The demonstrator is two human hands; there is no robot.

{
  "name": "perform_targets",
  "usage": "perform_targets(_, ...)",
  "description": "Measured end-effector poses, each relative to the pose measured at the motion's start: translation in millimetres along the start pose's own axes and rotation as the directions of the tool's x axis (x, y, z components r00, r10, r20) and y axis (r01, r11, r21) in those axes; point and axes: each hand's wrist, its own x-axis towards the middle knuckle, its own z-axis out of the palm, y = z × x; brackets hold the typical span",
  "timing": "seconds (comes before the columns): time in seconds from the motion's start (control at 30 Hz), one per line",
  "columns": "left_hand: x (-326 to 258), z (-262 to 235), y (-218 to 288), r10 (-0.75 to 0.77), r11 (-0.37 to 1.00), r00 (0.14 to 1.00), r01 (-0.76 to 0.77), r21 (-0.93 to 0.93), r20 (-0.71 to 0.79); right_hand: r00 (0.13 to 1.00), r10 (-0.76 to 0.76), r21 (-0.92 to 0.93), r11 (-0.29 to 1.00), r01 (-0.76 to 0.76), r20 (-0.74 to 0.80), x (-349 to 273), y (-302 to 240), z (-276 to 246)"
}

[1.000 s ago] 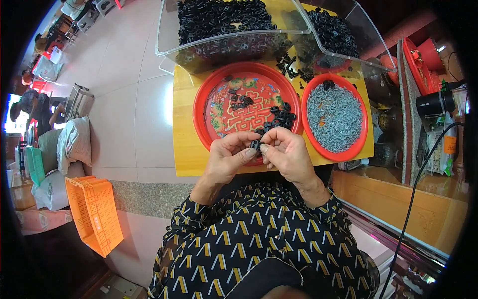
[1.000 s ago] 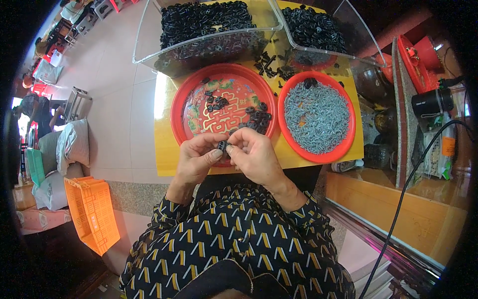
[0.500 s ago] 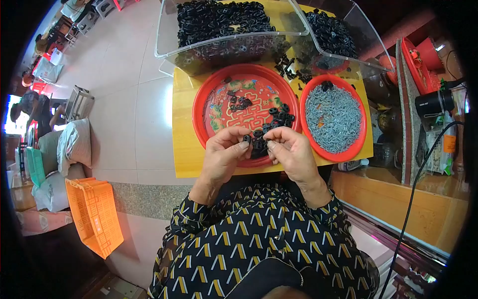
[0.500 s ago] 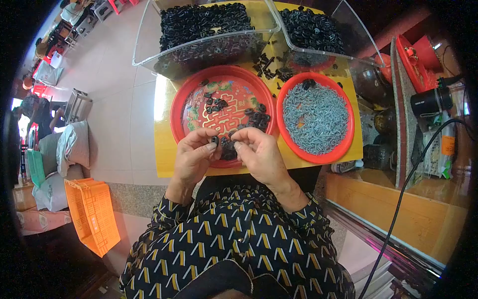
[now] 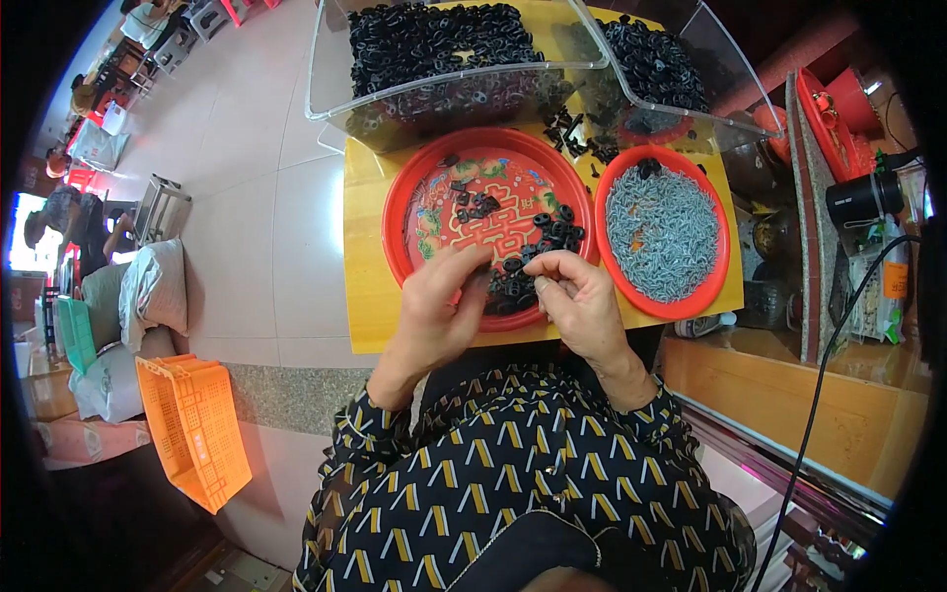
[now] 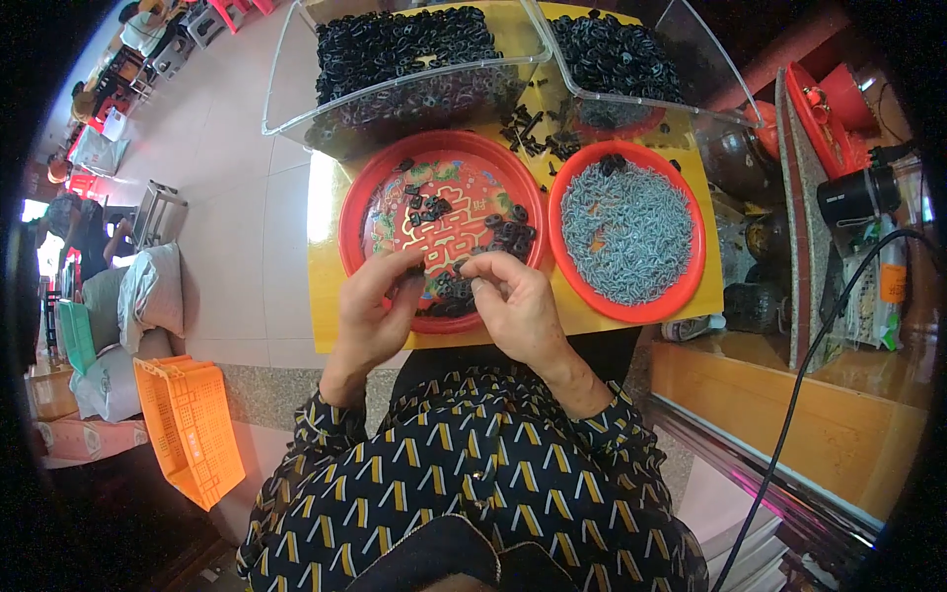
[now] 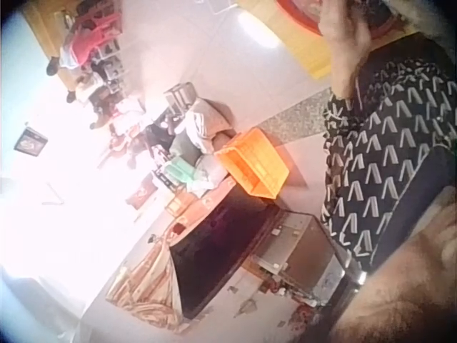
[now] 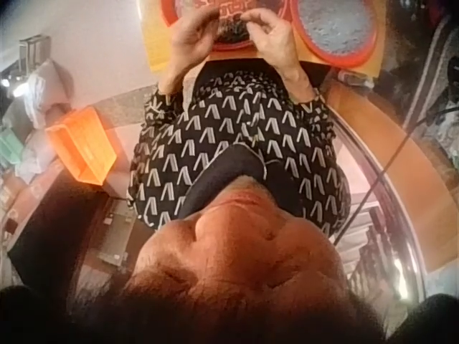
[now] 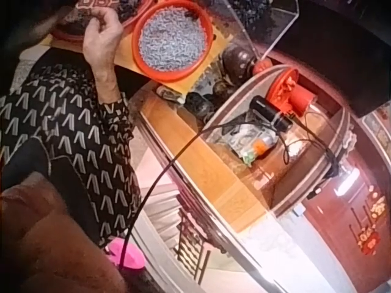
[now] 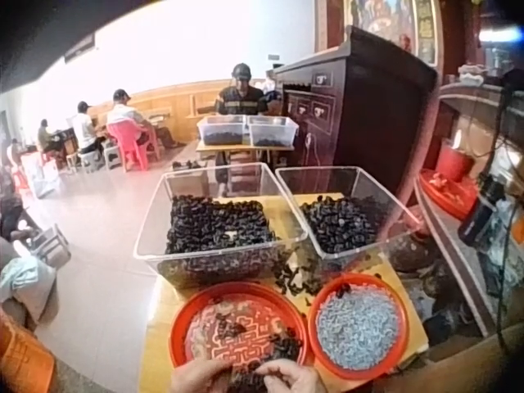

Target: The person assembles plastic components by hand, picking up pieces from trays and joining small pins into the plastic parts.

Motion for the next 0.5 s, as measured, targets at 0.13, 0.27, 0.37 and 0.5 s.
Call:
perform_targets(0.13,7.7,-3.4,-33.0,0.036,0.937,0.997,-0.058,0.345,0.069,0.993,-0.111,-0.070,0.992,0.108,-0.041,-3.0,6.5,4.6)
perform_targets(0.27,7.5,-1.5,-24.9,-0.504,0.653,0.843,0.515,-0.555,0.190,0.991,-0.135,-0.134,0.982,0.130,-0.026,1.3,10.7,-4.3)
perform_targets(0.37,-1.4,-0.2,-23.8,-0.475,0.517,0.835,0.519,-0.681,0.277,0.997,-0.081,-0.093,0.993,0.078,-0.019,0.5,5.0,-1.1)
perform_targets(0.5,-8.6,2.8,-19.2,-0.502,0.371,0.802,0.537,-0.758,0.323,1.000,-0.022,-0.051,0.998,0.022,-0.013,1.0,3.8,1.4)
